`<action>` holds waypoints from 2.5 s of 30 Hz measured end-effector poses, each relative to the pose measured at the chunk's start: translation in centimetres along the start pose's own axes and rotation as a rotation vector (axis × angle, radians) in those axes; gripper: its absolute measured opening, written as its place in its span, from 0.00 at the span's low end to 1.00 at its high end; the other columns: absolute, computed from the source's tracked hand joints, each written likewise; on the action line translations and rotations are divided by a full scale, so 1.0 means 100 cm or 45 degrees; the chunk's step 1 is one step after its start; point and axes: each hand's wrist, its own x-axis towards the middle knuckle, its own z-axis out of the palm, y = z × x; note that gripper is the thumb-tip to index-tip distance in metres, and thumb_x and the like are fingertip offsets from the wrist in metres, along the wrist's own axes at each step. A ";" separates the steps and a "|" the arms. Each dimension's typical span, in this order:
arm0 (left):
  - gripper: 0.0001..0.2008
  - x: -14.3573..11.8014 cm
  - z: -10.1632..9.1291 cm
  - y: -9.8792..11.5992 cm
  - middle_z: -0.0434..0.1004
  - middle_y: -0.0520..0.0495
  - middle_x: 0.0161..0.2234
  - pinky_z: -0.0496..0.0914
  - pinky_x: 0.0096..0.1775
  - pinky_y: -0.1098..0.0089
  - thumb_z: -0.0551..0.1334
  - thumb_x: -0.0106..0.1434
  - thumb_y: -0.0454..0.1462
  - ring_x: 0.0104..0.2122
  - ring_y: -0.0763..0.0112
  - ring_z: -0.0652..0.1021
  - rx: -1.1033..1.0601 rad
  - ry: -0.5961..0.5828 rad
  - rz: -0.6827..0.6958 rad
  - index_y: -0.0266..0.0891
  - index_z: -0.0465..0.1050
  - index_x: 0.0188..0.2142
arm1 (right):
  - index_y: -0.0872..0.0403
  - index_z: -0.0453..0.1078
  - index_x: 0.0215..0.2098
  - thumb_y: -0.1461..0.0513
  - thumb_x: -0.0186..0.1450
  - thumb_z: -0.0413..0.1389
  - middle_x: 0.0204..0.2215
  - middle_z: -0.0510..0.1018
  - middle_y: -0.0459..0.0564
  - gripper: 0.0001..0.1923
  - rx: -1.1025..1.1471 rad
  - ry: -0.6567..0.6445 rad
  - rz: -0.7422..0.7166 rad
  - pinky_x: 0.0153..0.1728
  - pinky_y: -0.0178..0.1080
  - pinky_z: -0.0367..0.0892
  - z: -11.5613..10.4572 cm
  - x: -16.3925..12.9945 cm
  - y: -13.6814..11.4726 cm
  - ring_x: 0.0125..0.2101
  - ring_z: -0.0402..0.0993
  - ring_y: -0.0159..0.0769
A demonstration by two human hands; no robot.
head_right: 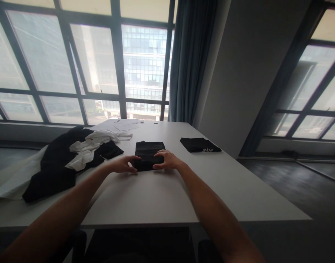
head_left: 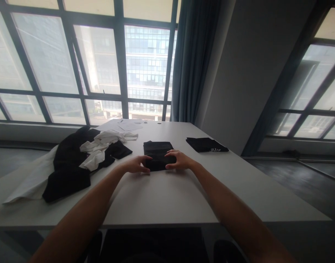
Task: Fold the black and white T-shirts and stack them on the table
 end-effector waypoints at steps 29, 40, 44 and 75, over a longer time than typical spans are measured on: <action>0.21 0.009 0.021 0.016 0.81 0.47 0.43 0.71 0.43 0.67 0.63 0.59 0.42 0.41 0.59 0.79 0.621 0.334 0.015 0.49 0.76 0.52 | 0.49 0.80 0.32 0.73 0.52 0.55 0.43 0.79 0.46 0.18 -0.481 -0.031 0.195 0.46 0.35 0.66 -0.007 0.003 0.004 0.42 0.75 0.38; 0.19 0.006 0.020 0.020 0.83 0.49 0.40 0.70 0.42 0.68 0.61 0.59 0.40 0.40 0.60 0.79 0.669 0.244 0.024 0.50 0.79 0.50 | 0.49 0.80 0.41 0.71 0.50 0.58 0.40 0.81 0.49 0.21 -0.400 -0.218 0.471 0.37 0.35 0.68 -0.019 -0.002 0.010 0.39 0.77 0.42; 0.20 0.003 0.018 0.024 0.83 0.48 0.38 0.69 0.41 0.68 0.62 0.59 0.46 0.39 0.59 0.79 0.700 0.214 -0.017 0.51 0.79 0.50 | 0.50 0.79 0.39 0.71 0.50 0.58 0.38 0.81 0.49 0.21 -0.358 -0.253 0.546 0.34 0.34 0.67 -0.021 -0.003 0.013 0.38 0.77 0.41; 0.24 0.015 0.033 0.011 0.57 0.45 0.66 0.52 0.65 0.55 0.55 0.69 0.49 0.67 0.56 0.56 0.596 -0.048 0.362 0.48 0.66 0.62 | 0.49 0.63 0.63 0.44 0.53 0.66 0.60 0.68 0.58 0.44 -0.193 -0.201 0.577 0.56 0.47 0.63 -0.009 0.001 0.067 0.58 0.66 0.52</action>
